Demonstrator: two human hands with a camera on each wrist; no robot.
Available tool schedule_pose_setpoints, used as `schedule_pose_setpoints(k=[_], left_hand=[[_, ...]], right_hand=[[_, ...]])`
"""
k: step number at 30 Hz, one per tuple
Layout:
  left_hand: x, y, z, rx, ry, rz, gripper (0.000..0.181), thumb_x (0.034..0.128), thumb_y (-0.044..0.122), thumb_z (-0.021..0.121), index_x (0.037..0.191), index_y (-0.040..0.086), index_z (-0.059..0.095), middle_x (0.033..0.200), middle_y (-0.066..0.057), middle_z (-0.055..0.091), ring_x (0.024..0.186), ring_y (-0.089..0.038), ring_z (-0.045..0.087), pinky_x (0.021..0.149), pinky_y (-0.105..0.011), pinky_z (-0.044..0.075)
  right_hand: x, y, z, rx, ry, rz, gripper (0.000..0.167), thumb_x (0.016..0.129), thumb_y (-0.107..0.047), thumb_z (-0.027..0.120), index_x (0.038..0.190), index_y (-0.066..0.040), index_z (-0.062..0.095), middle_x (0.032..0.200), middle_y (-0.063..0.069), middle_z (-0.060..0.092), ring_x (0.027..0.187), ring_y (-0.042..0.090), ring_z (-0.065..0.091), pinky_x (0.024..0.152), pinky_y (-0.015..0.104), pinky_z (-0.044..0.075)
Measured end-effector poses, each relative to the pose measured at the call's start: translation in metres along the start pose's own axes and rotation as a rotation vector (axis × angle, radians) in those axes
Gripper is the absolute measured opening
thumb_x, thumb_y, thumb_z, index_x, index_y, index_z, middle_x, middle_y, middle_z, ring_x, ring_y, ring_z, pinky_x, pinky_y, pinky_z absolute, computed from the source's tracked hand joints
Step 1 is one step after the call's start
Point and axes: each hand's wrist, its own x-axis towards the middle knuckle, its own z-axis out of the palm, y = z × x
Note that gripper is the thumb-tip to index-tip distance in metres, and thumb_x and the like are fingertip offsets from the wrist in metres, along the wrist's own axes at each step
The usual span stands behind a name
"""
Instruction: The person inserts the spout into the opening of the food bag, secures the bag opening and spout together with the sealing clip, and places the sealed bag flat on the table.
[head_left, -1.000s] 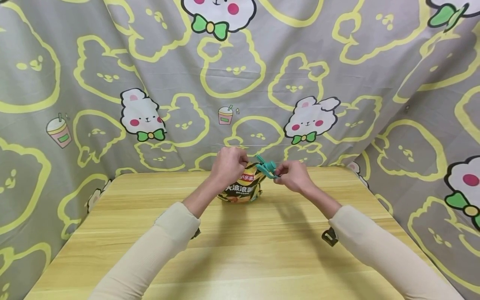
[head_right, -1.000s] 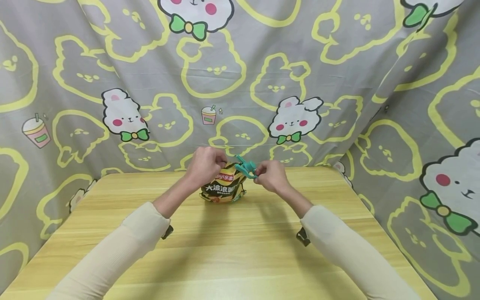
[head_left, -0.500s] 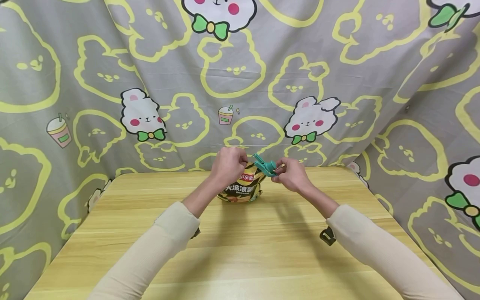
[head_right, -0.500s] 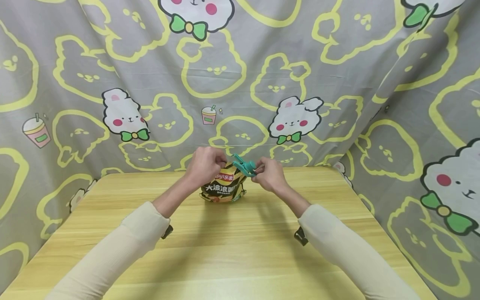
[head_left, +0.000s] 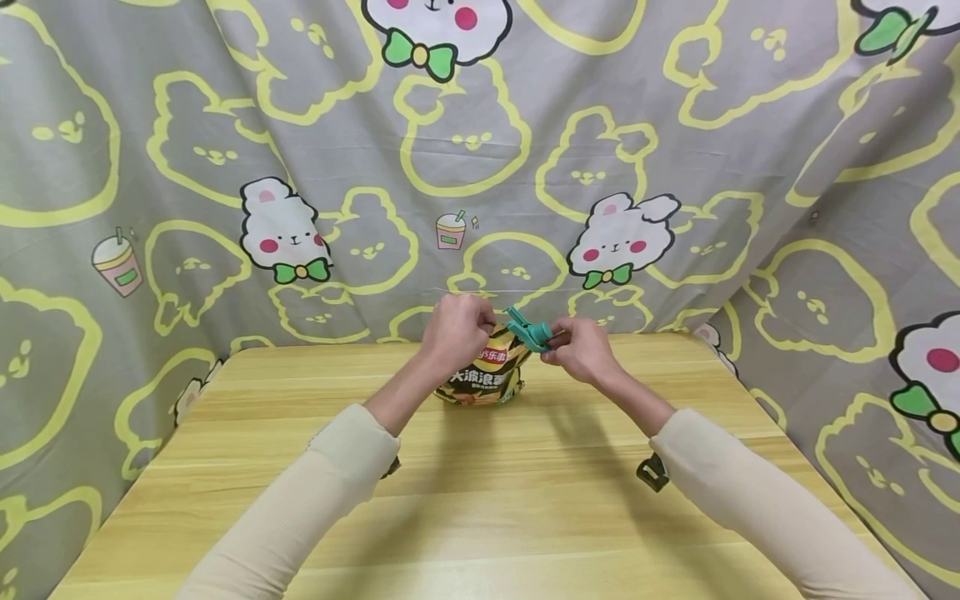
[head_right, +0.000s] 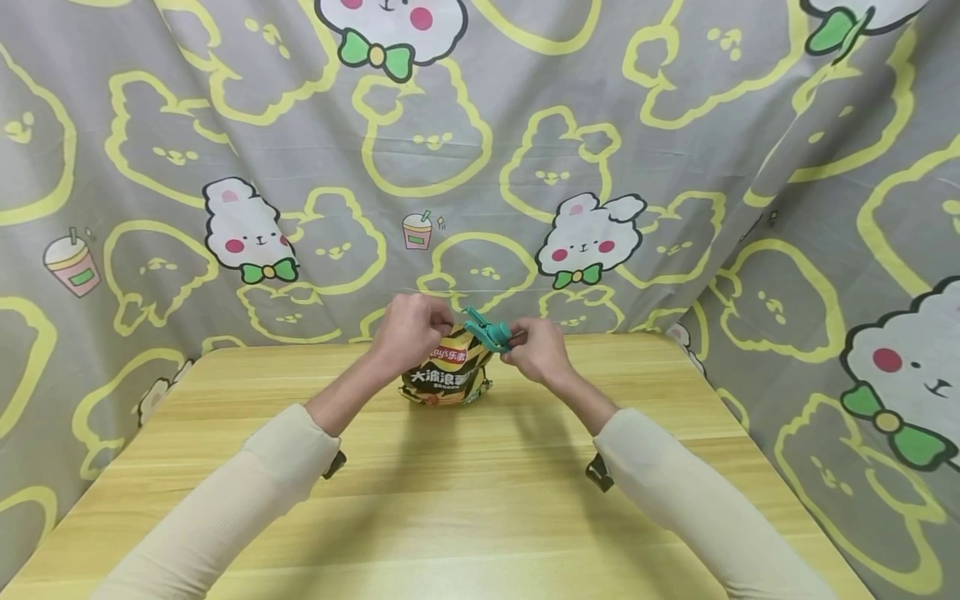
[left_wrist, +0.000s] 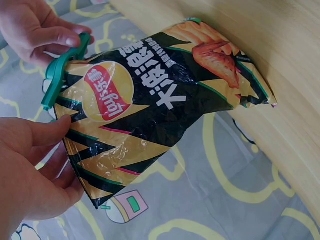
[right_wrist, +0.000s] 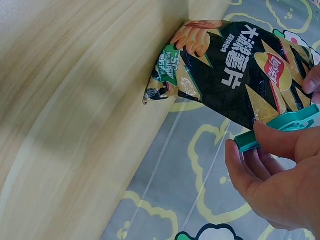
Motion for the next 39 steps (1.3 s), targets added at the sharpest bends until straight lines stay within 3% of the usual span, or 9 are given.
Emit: schedule_pose_setpoints(k=[14,22,26,39], left_hand=[[0.0001,0.0002,0.0002,-0.006,0.011,0.015,0.028,0.0828,-0.011,0.059,0.079,0.008,0.079,0.077,-0.003,0.074,0.067,-0.015,0.057,0.058,-0.026,0.044],[-0.0006,0.0001,0.0007,-0.014,0.01,0.013,0.029,0.0833,-0.011,0.059,0.081,0.009,0.08,0.08,-0.003,0.076,0.068,-0.015,0.061,0.059,-0.025,0.046],[-0.0006,0.0,0.001,-0.015,0.009,0.006,0.029,0.0825,-0.011,0.059,0.081,0.009,0.08,0.079,-0.003,0.076,0.068,-0.015,0.06,0.058,-0.025,0.045],[-0.0004,-0.0004,0.0014,-0.016,0.01,0.01,0.031,0.0816,-0.013,0.057,0.08,0.009,0.08,0.079,-0.003,0.075,0.067,-0.015,0.058,0.057,-0.025,0.043]], right_hand=[[-0.0008,-0.0035,-0.0016,-0.012,0.004,-0.038,0.036,0.083,0.0,0.077,0.117,0.006,0.07,0.105,0.022,0.075,0.098,0.035,0.073,0.085,0.043,0.06],[-0.0057,-0.0017,0.0005,-0.068,0.026,-0.068,0.046,0.086,-0.008,0.078,0.13,-0.004,0.067,0.106,0.02,0.076,0.095,0.033,0.074,0.078,0.039,0.059],[-0.0078,0.0005,0.0017,-0.075,0.029,-0.088,0.045,0.088,-0.009,0.077,0.131,-0.004,0.066,0.106,0.02,0.076,0.095,0.034,0.074,0.077,0.039,0.059],[-0.0081,0.0019,0.0034,-0.067,0.027,-0.051,0.041,0.088,-0.012,0.077,0.128,-0.006,0.067,0.111,0.019,0.075,0.106,0.038,0.071,0.083,0.043,0.058]])
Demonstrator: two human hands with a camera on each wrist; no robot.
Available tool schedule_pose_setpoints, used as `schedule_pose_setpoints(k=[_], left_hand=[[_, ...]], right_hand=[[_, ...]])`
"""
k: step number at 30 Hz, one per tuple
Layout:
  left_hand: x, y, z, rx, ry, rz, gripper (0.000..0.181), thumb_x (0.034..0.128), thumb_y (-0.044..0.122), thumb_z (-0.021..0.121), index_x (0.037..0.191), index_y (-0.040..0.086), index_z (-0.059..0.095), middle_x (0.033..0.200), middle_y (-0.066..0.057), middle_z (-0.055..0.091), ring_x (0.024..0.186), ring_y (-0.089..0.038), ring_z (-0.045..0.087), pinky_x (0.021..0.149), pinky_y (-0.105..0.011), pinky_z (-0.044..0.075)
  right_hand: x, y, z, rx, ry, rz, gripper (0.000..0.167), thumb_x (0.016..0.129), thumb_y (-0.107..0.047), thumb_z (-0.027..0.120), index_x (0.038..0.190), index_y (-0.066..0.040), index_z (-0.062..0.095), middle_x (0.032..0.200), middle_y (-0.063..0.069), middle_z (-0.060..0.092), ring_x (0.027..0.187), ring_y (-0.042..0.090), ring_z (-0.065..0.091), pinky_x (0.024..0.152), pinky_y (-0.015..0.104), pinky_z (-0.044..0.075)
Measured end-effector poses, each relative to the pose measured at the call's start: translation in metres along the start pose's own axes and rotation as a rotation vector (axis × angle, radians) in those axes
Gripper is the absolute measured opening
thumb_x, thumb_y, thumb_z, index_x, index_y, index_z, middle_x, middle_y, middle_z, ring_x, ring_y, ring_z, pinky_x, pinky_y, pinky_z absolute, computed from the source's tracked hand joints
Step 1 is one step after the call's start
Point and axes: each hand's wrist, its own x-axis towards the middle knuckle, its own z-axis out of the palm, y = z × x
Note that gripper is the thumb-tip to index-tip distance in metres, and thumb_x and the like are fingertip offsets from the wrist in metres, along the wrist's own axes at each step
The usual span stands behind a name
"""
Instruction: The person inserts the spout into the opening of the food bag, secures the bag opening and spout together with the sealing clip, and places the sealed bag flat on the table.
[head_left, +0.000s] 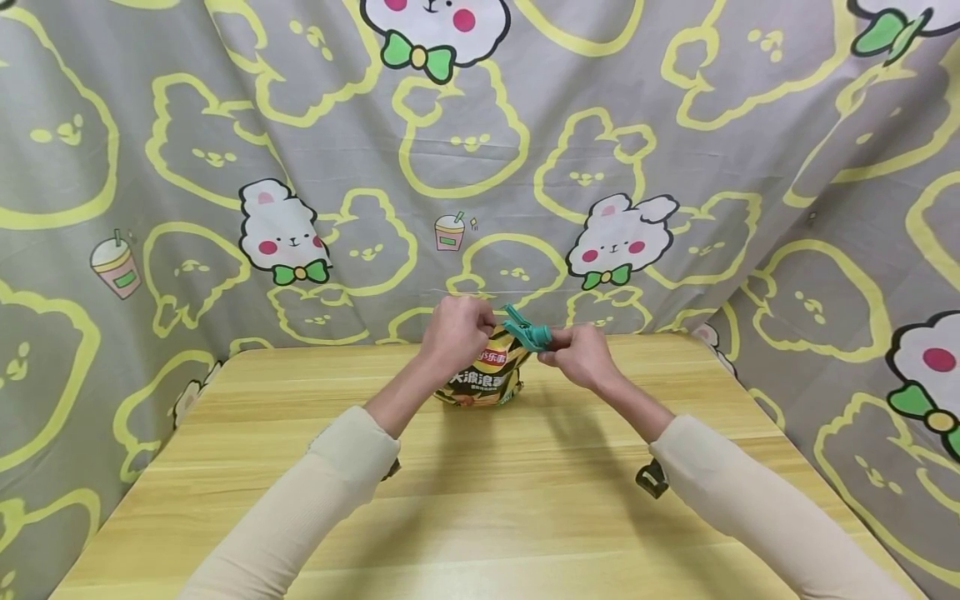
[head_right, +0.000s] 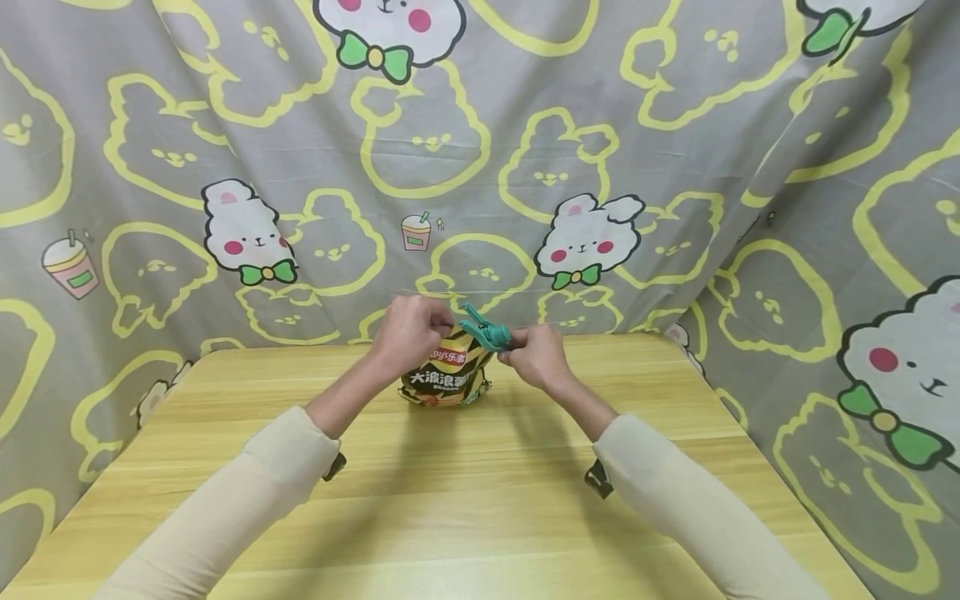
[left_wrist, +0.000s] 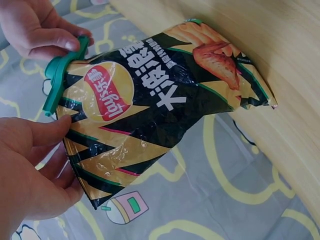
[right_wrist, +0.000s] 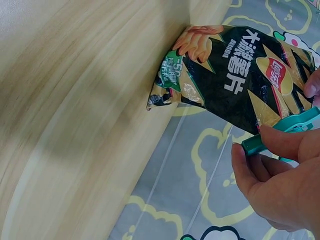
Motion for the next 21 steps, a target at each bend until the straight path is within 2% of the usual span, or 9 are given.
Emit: schedule_pose_setpoints(k=[4,10,13,16,21], left_hand=[[0.0001,-0.0001,0.0004,0.001,0.004,0.0,0.031,0.081,-0.013,0.057,0.08,0.008,0.08,0.079,-0.003,0.075,0.067,-0.015,0.058,0.056,-0.024,0.043],[-0.0007,0.0008,0.0004,0.01,0.001,-0.004,0.03,0.0815,-0.013,0.058,0.079,0.008,0.079,0.077,-0.004,0.074,0.066,-0.016,0.058,0.057,-0.025,0.043],[-0.0012,0.0022,0.0005,0.023,0.001,-0.013,0.022,0.0849,-0.009,0.064,0.085,0.007,0.08,0.082,-0.005,0.076,0.07,-0.016,0.066,0.059,-0.026,0.051],[-0.0015,0.0043,0.0006,0.031,0.0,-0.035,0.011,0.0878,0.002,0.074,0.097,0.006,0.08,0.085,-0.006,0.078,0.074,-0.017,0.072,0.061,-0.029,0.057],[-0.0012,0.0078,0.0019,0.022,-0.025,-0.075,0.038,0.0864,0.021,0.083,0.119,0.003,0.073,0.075,-0.005,0.075,0.061,-0.013,0.067,0.052,-0.026,0.05]], right_hand=[[0.0005,-0.001,-0.0013,0.018,0.003,0.023,0.044,0.088,-0.012,0.078,0.13,-0.008,0.066,0.117,0.018,0.073,0.111,0.037,0.07,0.085,0.042,0.058],[0.0009,-0.003,-0.0045,0.02,0.001,0.017,0.043,0.088,-0.011,0.077,0.13,-0.008,0.066,0.113,0.018,0.074,0.108,0.036,0.071,0.078,0.034,0.056],[0.0011,-0.003,-0.005,0.012,-0.001,0.011,0.044,0.088,-0.011,0.077,0.13,-0.008,0.066,0.113,0.019,0.074,0.107,0.036,0.071,0.075,0.031,0.055],[0.0007,-0.0032,-0.0048,0.012,0.001,0.008,0.045,0.088,-0.01,0.078,0.131,-0.007,0.066,0.115,0.019,0.073,0.109,0.037,0.07,0.075,0.031,0.055],[0.0,-0.0037,-0.0042,0.008,0.009,0.005,0.049,0.087,-0.011,0.078,0.133,-0.008,0.064,0.119,0.018,0.071,0.115,0.039,0.067,0.077,0.035,0.055]])
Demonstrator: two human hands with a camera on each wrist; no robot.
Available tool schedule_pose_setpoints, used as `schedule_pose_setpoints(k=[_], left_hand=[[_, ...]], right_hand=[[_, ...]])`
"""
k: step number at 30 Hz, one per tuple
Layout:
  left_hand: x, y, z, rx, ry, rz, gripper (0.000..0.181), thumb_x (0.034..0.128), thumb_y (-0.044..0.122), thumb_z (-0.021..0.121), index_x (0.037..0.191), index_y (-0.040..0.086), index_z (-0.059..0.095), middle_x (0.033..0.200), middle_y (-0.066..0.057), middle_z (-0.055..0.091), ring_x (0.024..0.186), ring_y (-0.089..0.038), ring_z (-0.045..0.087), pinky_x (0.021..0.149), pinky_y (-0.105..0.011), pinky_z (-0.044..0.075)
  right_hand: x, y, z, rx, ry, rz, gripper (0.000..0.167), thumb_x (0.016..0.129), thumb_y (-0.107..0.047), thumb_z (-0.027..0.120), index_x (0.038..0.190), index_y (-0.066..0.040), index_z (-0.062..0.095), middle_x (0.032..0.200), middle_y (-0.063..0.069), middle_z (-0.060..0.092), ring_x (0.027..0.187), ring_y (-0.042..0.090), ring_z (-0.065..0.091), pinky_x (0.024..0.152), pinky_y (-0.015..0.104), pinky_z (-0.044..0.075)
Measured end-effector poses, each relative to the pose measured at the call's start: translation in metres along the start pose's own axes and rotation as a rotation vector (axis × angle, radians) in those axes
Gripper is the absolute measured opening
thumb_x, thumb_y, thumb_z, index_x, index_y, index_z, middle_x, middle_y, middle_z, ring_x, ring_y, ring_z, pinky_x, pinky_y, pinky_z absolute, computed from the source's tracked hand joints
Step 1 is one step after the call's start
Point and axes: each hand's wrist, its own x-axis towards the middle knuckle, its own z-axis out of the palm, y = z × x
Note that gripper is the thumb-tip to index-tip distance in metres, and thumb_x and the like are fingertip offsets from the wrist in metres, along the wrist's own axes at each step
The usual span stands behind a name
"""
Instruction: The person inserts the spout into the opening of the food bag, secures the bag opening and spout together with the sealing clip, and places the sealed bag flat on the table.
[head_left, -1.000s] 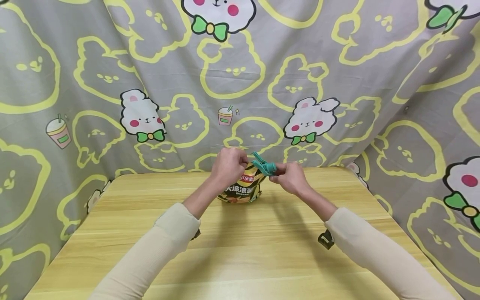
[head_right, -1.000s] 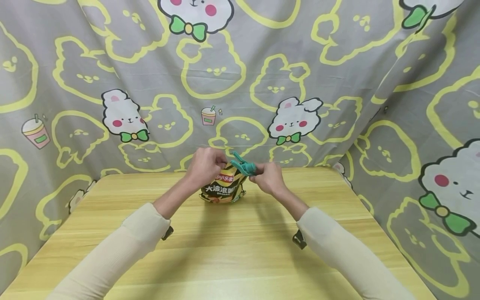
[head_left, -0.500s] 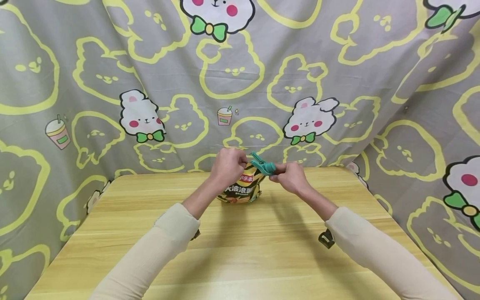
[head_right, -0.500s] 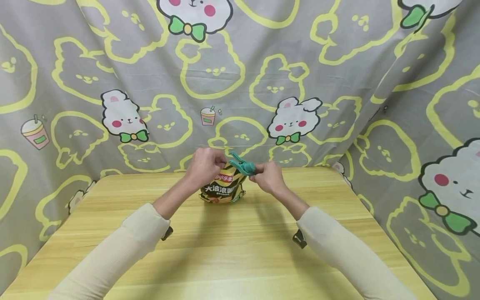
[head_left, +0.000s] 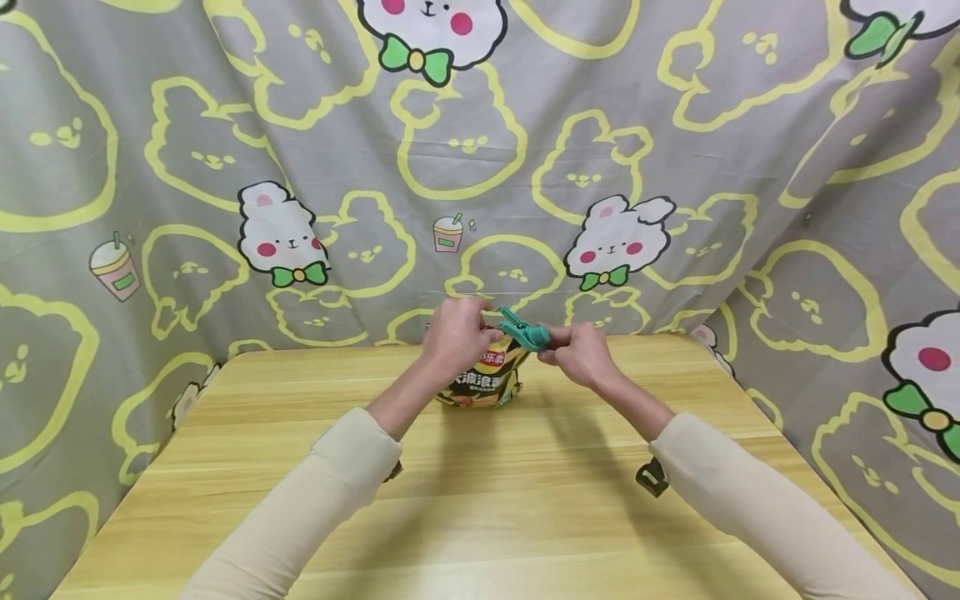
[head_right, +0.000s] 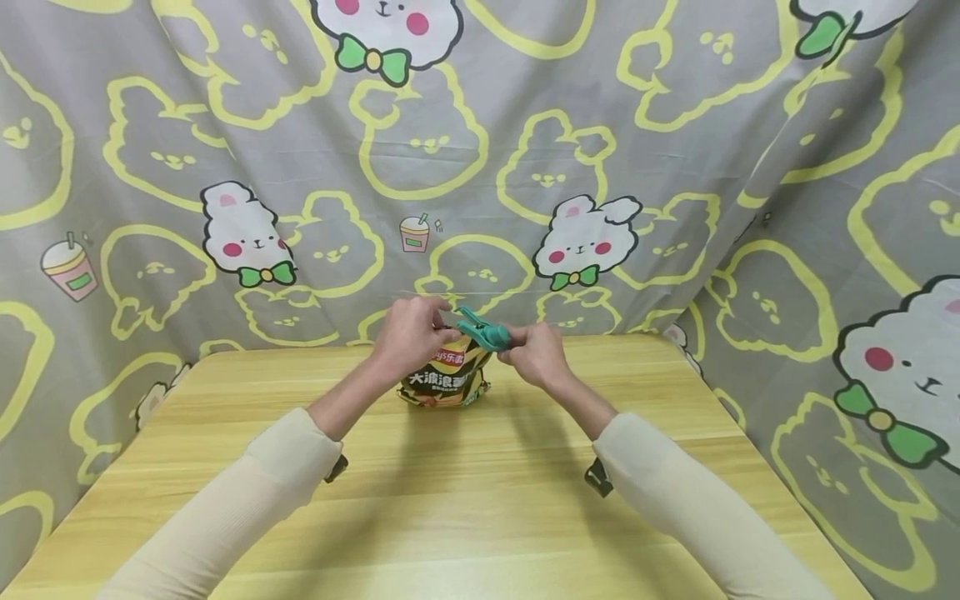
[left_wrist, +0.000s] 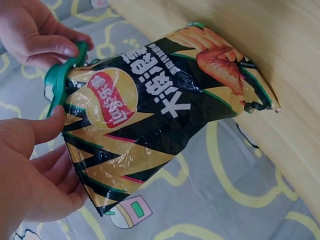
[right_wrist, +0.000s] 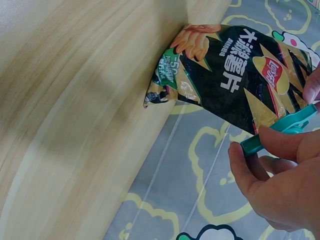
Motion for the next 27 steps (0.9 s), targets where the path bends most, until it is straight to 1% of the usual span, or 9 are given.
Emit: schedule_pose_setpoints(k=[3,6,8,10,15,17,21,24,27], left_hand=[[0.0008,0.001,0.0012,0.002,-0.012,0.003,0.047,0.0854,0.027,0.083,0.124,0.004,0.07,0.071,-0.003,0.071,0.056,-0.012,0.06,0.048,-0.024,0.043],[0.002,0.0008,0.0029,0.01,-0.012,0.023,0.039,0.0863,0.029,0.082,0.115,0.005,0.073,0.07,-0.002,0.07,0.055,-0.012,0.058,0.048,-0.024,0.041],[0.0029,0.0008,0.0039,0.015,-0.005,0.026,0.033,0.0867,0.029,0.082,0.108,0.006,0.074,0.072,-0.001,0.071,0.057,-0.012,0.059,0.05,-0.025,0.043],[0.0038,0.0006,0.0047,0.013,0.0,0.027,0.03,0.087,0.029,0.082,0.105,0.006,0.074,0.072,-0.001,0.073,0.058,-0.012,0.061,0.05,-0.026,0.045],[0.0046,0.0,0.0054,0.01,0.009,0.027,0.038,0.0876,0.029,0.081,0.117,0.005,0.073,0.081,-0.004,0.077,0.067,-0.015,0.07,0.056,-0.028,0.052],[0.0048,-0.0006,0.0056,0.006,0.013,0.029,0.04,0.0879,0.029,0.08,0.119,0.005,0.073,0.084,-0.005,0.078,0.07,-0.015,0.071,0.057,-0.029,0.054],[0.005,-0.0007,0.0054,-0.002,0.021,0.029,0.038,0.0882,0.028,0.08,0.118,0.006,0.073,0.084,-0.005,0.077,0.069,-0.015,0.071,0.057,-0.029,0.054],[0.005,-0.0007,0.0053,-0.006,0.025,0.029,0.037,0.0882,0.027,0.08,0.117,0.006,0.073,0.083,-0.005,0.077,0.069,-0.014,0.07,0.057,-0.028,0.053],[0.0049,-0.0007,0.0052,-0.01,0.024,0.025,0.036,0.0885,0.027,0.08,0.117,0.006,0.073,0.085,-0.005,0.078,0.07,-0.014,0.071,0.058,-0.028,0.054]], right_hand=[[0.0002,-0.0001,0.0003,-0.002,0.004,0.002,0.049,0.087,-0.011,0.079,0.134,-0.009,0.064,0.117,0.018,0.072,0.114,0.038,0.067,0.077,0.035,0.055],[0.0004,0.0,0.0003,0.006,0.003,0.01,0.049,0.087,-0.01,0.079,0.134,-0.009,0.064,0.115,0.018,0.073,0.113,0.038,0.068,0.074,0.032,0.055],[0.0008,-0.0001,0.0004,0.01,0.0,0.012,0.049,0.088,-0.01,0.078,0.134,-0.009,0.063,0.114,0.019,0.073,0.112,0.038,0.069,0.072,0.03,0.054],[0.001,0.0002,0.0006,0.011,-0.001,0.016,0.049,0.088,-0.01,0.078,0.134,-0.008,0.063,0.115,0.019,0.073,0.112,0.038,0.069,0.071,0.029,0.054],[0.0006,0.0005,0.0019,0.01,0.003,0.021,0.044,0.088,-0.012,0.078,0.13,-0.008,0.066,0.111,0.018,0.075,0.105,0.035,0.072,0.072,0.03,0.054],[0.0006,0.0006,0.0024,0.007,0.008,0.021,0.04,0.089,-0.013,0.078,0.127,-0.008,0.068,0.108,0.017,0.076,0.101,0.033,0.073,0.072,0.031,0.054],[0.0006,0.0022,0.0039,-0.001,0.014,0.019,0.032,0.09,-0.015,0.076,0.121,-0.008,0.072,0.103,0.017,0.077,0.089,0.029,0.073,0.068,0.029,0.05],[0.0003,0.0035,0.005,-0.015,0.016,0.015,0.028,0.091,-0.016,0.075,0.118,-0.008,0.074,0.101,0.017,0.077,0.078,0.022,0.068,0.065,0.028,0.046],[0.0006,0.0042,0.0062,-0.016,0.013,0.014,0.026,0.092,-0.016,0.074,0.117,-0.007,0.075,0.104,0.019,0.076,0.073,0.019,0.063,0.063,0.028,0.044]])
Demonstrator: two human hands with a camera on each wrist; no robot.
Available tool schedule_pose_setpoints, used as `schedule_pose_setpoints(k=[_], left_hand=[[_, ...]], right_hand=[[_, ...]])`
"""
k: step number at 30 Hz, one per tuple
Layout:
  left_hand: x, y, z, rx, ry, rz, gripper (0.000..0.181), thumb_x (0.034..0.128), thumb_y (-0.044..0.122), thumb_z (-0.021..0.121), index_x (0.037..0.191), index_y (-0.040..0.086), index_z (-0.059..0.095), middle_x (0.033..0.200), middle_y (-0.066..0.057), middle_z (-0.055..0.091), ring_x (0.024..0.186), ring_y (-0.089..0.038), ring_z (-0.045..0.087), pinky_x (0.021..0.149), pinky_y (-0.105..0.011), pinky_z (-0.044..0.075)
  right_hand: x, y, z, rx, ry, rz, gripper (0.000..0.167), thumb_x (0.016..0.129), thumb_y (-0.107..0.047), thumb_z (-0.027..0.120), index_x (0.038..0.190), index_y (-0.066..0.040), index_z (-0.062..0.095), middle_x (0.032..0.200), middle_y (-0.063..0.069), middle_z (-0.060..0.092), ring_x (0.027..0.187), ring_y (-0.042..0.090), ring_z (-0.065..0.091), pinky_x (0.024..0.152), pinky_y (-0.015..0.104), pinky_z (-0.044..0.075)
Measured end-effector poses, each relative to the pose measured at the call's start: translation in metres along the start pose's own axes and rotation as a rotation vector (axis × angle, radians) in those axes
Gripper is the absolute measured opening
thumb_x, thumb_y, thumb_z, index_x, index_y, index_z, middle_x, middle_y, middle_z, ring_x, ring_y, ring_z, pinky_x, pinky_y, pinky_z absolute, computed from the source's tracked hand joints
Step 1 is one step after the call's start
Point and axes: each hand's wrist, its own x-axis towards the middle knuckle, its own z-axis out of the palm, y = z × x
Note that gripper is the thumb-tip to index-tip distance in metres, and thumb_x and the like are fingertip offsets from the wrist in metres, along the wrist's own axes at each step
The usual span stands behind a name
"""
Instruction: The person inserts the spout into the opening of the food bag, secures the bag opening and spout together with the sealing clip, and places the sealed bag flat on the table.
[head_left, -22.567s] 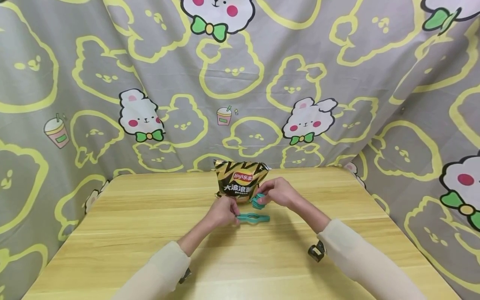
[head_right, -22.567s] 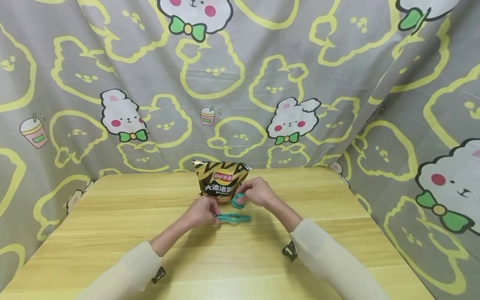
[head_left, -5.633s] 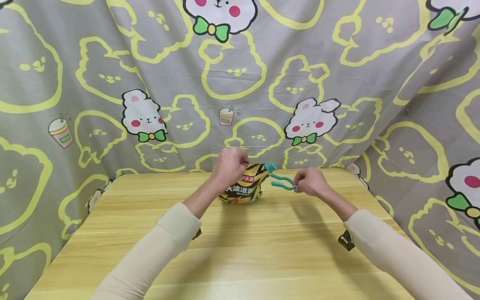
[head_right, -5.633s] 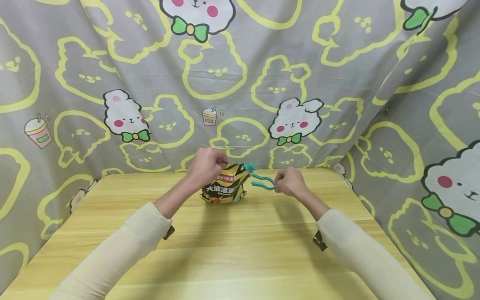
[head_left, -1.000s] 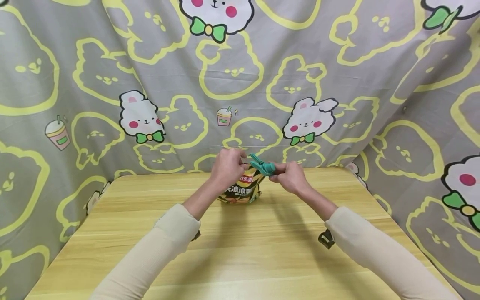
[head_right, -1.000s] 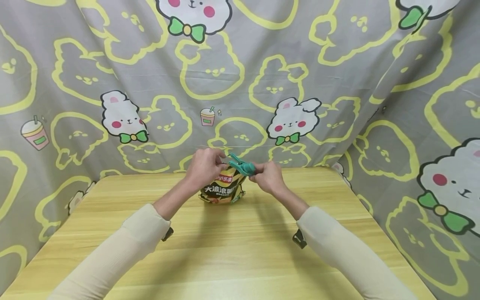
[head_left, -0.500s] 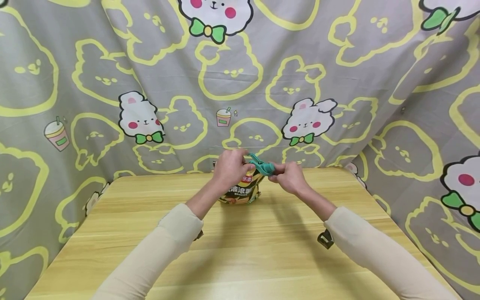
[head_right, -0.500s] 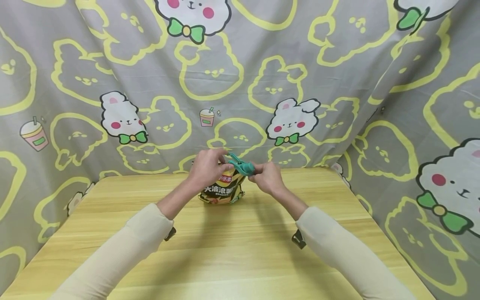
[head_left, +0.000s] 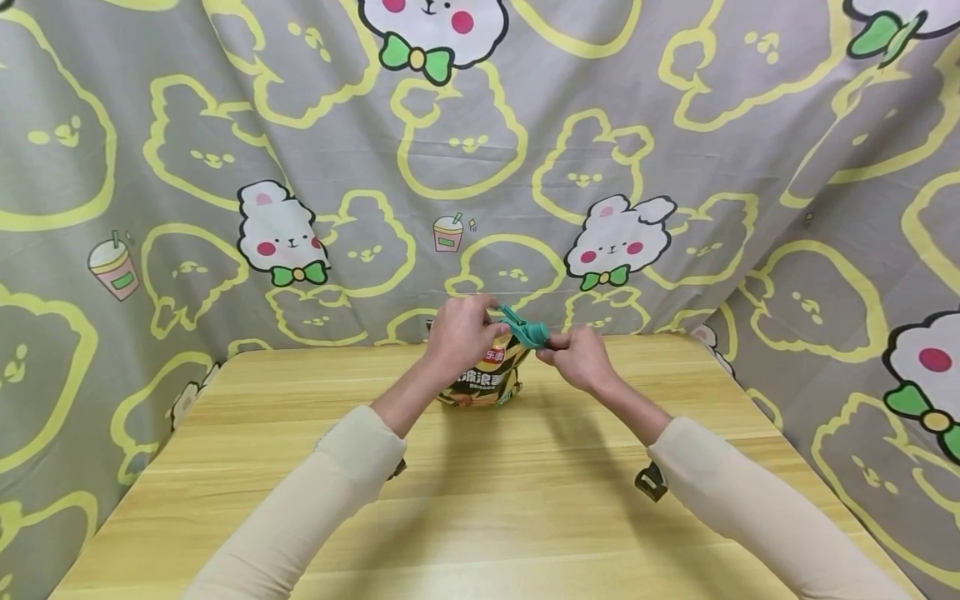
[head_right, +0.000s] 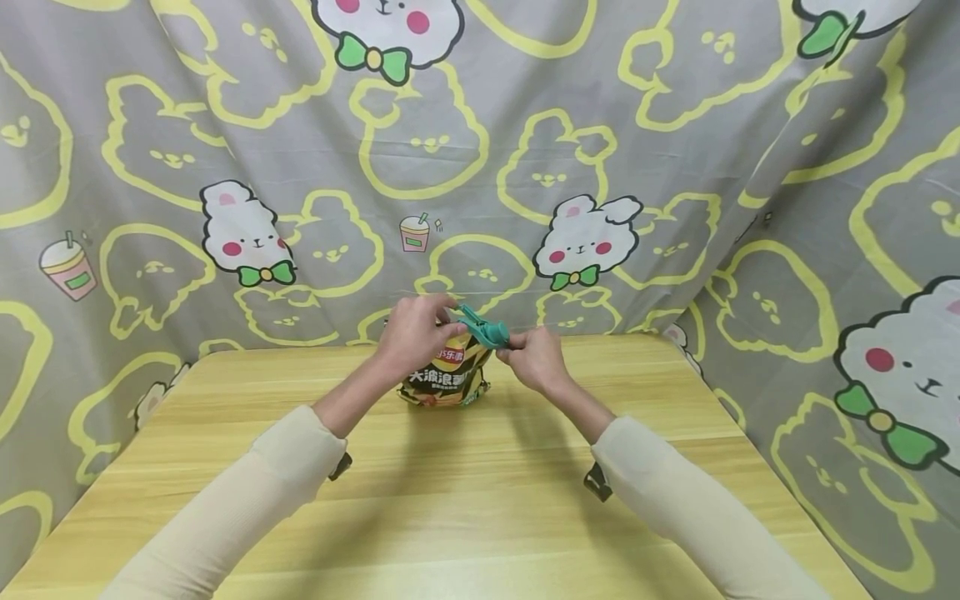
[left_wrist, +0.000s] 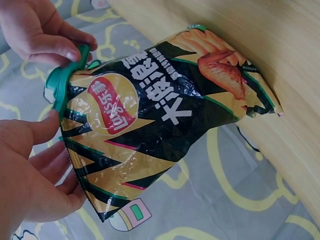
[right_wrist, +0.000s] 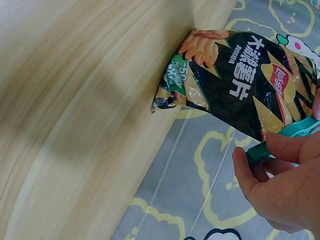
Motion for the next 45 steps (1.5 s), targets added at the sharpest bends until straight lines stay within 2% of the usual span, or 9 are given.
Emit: schedule_pose_setpoints(k=[5,10,13,21,27,33,45], left_hand=[[-0.0008,0.0007,-0.0012,-0.005,-0.004,-0.006,0.037,0.0888,0.027,0.08,0.118,0.006,0.073,0.087,-0.006,0.078,0.073,-0.015,0.073,0.06,-0.029,0.056],[-0.0016,0.0003,-0.0021,-0.002,0.0,-0.001,0.036,0.0885,0.027,0.08,0.118,0.006,0.073,0.088,-0.006,0.079,0.074,-0.015,0.074,0.062,-0.03,0.057],[-0.0019,0.0001,-0.0024,-0.008,0.003,0.003,0.036,0.0885,0.026,0.08,0.118,0.006,0.073,0.088,-0.006,0.079,0.074,-0.016,0.074,0.062,-0.03,0.057],[-0.0026,0.0007,-0.0027,-0.025,-0.006,0.01,0.037,0.0889,0.026,0.079,0.121,0.008,0.072,0.09,-0.007,0.079,0.076,-0.016,0.076,0.062,-0.031,0.058],[-0.0029,0.0002,-0.0022,-0.031,-0.01,0.017,0.037,0.0894,0.025,0.079,0.122,0.01,0.072,0.087,-0.007,0.079,0.073,-0.016,0.075,0.059,-0.029,0.057],[-0.0035,-0.001,-0.0013,-0.039,-0.004,0.016,0.037,0.0891,0.025,0.079,0.122,0.01,0.073,0.086,-0.006,0.079,0.071,-0.016,0.074,0.059,-0.028,0.056],[-0.0046,-0.0001,-0.0004,-0.052,0.028,0.036,0.037,0.088,0.025,0.08,0.12,0.009,0.073,0.087,-0.006,0.079,0.072,-0.016,0.075,0.057,-0.028,0.055]], right_hand=[[0.0,-0.0013,0.0007,0.012,-0.002,0.012,0.03,0.093,-0.016,0.073,0.122,-0.006,0.072,0.111,0.021,0.074,0.072,0.019,0.061,0.061,0.028,0.043],[-0.0005,-0.0029,0.0026,0.047,-0.007,0.026,0.034,0.094,-0.015,0.071,0.126,-0.004,0.068,0.12,0.024,0.07,0.061,0.016,0.053,0.056,0.027,0.04],[-0.0012,-0.0024,0.0047,0.071,-0.009,0.027,0.037,0.094,-0.015,0.071,0.129,-0.003,0.065,0.122,0.024,0.068,0.061,0.015,0.055,0.054,0.026,0.04],[-0.005,-0.0015,0.0076,0.061,0.014,0.02,0.04,0.093,-0.016,0.072,0.131,-0.006,0.065,0.115,0.023,0.072,0.086,0.029,0.073,0.06,0.027,0.048],[-0.0061,-0.0013,0.0079,0.059,0.011,0.022,0.046,0.093,-0.017,0.073,0.136,-0.006,0.061,0.111,0.02,0.074,0.101,0.034,0.074,0.069,0.029,0.053],[-0.0057,-0.001,0.0083,0.074,0.008,0.029,0.048,0.093,-0.017,0.073,0.138,-0.007,0.059,0.113,0.02,0.074,0.104,0.033,0.073,0.071,0.031,0.054],[-0.0046,-0.0014,0.0066,0.097,0.009,0.074,0.047,0.093,-0.018,0.073,0.138,-0.009,0.06,0.121,0.021,0.07,0.103,0.034,0.073,0.066,0.026,0.05]])
